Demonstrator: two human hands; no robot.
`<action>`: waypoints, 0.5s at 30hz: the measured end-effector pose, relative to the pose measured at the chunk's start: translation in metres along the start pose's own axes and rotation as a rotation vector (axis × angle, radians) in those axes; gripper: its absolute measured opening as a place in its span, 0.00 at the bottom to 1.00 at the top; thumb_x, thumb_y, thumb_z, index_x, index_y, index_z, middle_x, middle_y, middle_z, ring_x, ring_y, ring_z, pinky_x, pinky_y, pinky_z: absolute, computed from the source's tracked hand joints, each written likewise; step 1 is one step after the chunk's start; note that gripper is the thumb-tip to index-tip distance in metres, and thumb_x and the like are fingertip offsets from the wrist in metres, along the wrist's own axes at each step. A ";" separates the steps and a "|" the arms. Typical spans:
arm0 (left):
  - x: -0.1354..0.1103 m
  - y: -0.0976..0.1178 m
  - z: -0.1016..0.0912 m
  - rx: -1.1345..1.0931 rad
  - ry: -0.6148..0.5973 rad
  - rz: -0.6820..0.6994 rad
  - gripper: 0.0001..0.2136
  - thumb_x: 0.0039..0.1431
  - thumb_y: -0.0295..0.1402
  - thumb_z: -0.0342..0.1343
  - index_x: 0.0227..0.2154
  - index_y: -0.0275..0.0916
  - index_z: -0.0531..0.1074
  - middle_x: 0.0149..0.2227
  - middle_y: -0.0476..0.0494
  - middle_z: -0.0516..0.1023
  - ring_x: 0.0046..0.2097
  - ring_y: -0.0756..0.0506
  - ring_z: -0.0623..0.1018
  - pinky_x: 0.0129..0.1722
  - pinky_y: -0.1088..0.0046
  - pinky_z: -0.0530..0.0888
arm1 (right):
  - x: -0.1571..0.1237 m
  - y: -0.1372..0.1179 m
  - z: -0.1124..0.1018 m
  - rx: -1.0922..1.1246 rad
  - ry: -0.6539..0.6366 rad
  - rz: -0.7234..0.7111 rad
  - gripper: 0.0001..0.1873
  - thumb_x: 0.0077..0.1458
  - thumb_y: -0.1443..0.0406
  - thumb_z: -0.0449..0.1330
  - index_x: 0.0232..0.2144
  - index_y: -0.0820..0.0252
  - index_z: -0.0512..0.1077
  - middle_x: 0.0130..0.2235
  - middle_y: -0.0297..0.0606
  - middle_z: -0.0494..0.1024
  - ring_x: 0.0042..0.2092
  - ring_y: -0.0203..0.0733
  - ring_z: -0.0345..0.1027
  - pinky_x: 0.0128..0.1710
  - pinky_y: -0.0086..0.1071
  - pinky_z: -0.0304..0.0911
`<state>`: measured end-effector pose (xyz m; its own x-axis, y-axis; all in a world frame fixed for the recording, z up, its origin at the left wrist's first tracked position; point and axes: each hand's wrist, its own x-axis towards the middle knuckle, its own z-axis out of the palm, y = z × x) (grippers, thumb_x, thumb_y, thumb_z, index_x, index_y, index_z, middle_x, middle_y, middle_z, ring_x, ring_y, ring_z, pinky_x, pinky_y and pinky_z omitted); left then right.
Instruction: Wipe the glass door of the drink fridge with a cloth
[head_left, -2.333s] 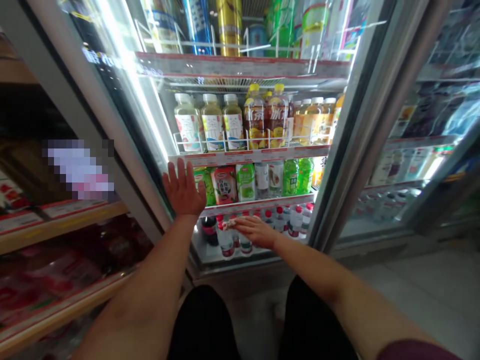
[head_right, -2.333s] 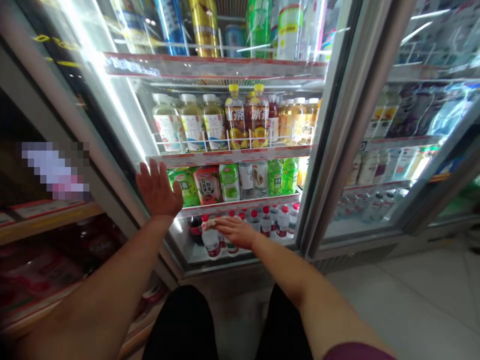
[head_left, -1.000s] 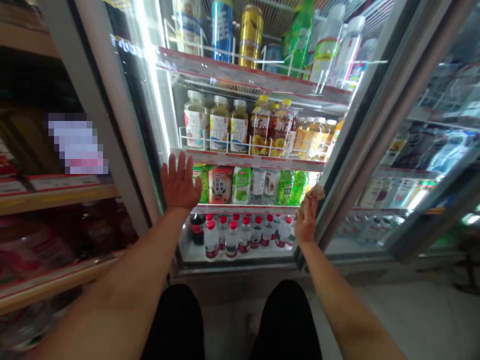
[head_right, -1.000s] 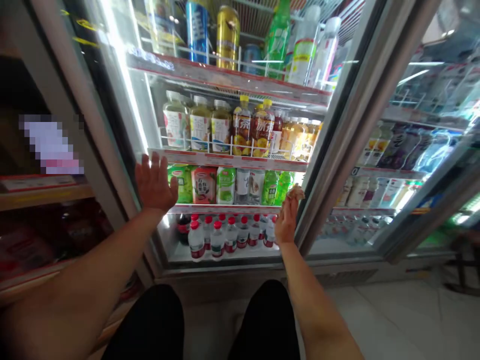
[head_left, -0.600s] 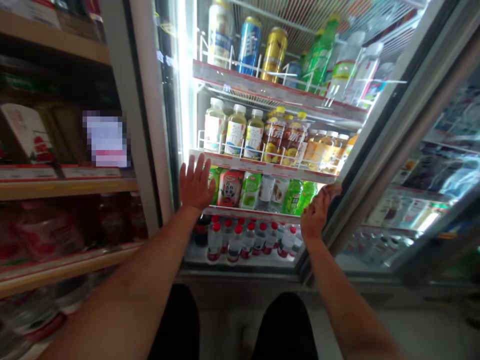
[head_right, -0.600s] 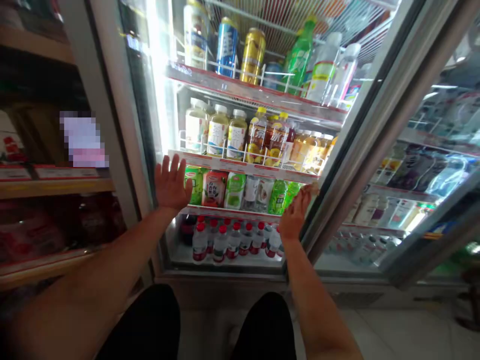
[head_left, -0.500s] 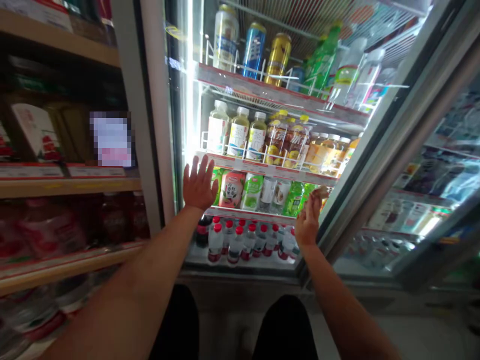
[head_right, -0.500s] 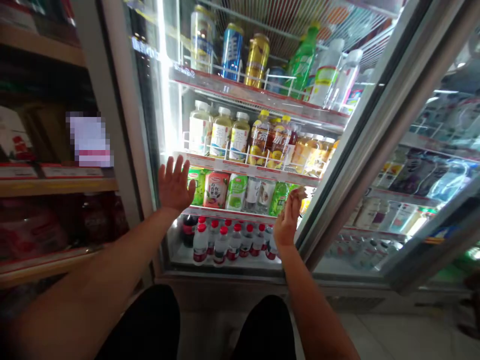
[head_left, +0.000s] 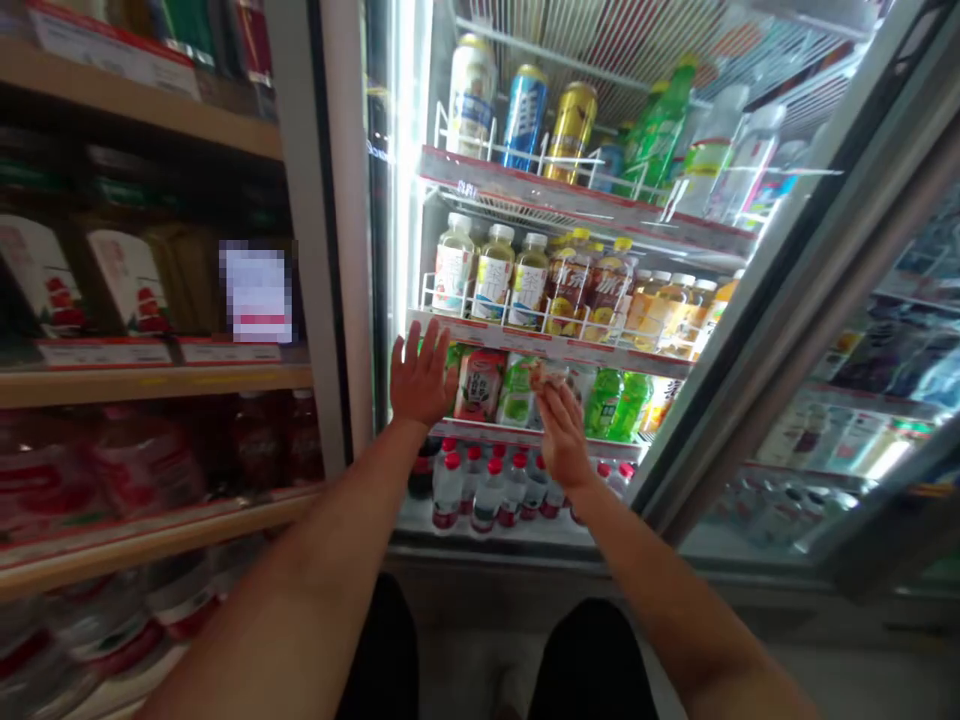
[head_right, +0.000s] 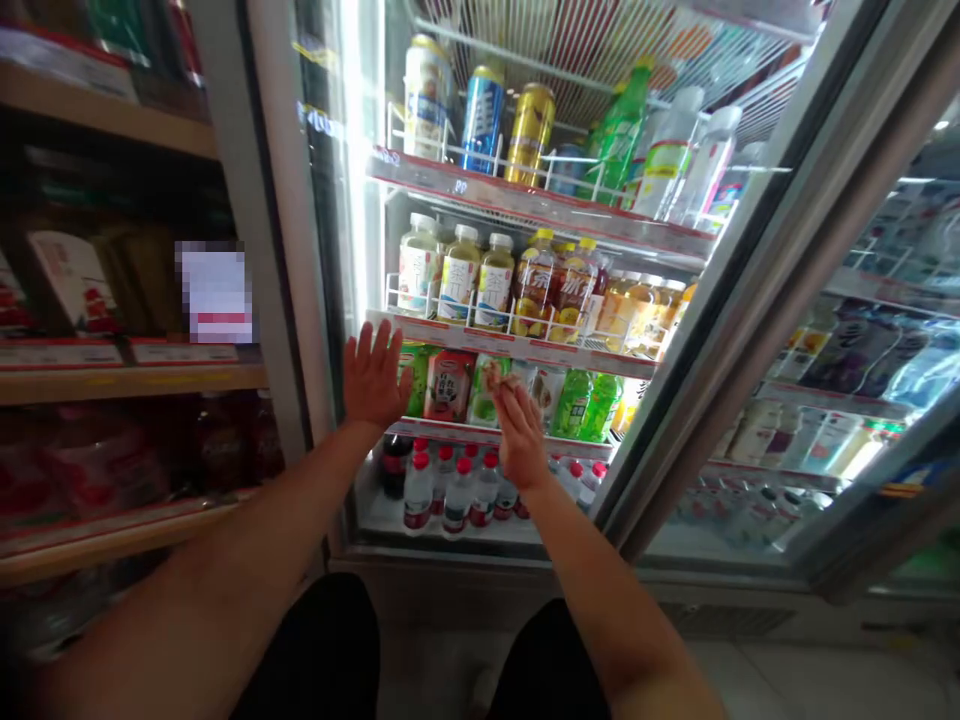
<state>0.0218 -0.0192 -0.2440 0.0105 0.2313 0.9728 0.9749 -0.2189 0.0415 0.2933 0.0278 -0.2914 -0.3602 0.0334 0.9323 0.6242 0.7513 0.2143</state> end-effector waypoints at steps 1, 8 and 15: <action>0.000 0.000 0.000 0.000 -0.007 -0.008 0.27 0.69 0.38 0.46 0.69 0.37 0.59 0.70 0.38 0.57 0.74 0.40 0.45 0.73 0.54 0.40 | 0.004 -0.002 0.002 0.005 -0.009 0.000 0.35 0.67 0.76 0.42 0.71 0.51 0.51 0.66 0.42 0.67 0.72 0.45 0.48 0.69 0.52 0.58; 0.000 0.002 -0.003 0.002 -0.026 -0.033 0.27 0.70 0.40 0.45 0.68 0.36 0.61 0.70 0.39 0.57 0.74 0.40 0.46 0.72 0.55 0.41 | 0.020 -0.031 0.018 0.084 -0.038 -0.016 0.37 0.65 0.77 0.44 0.73 0.54 0.46 0.69 0.41 0.61 0.74 0.44 0.40 0.72 0.50 0.51; -0.001 0.000 -0.001 -0.018 0.024 0.020 0.26 0.71 0.39 0.46 0.69 0.36 0.59 0.70 0.37 0.58 0.74 0.39 0.46 0.72 0.54 0.41 | 0.025 -0.047 0.021 0.111 -0.186 -0.159 0.32 0.64 0.77 0.46 0.69 0.60 0.57 0.67 0.42 0.65 0.74 0.42 0.40 0.72 0.46 0.51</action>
<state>0.0219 -0.0208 -0.2449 0.0247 0.2042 0.9786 0.9703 -0.2405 0.0257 0.2405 0.0076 -0.2842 -0.5756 0.0218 0.8174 0.4731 0.8243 0.3111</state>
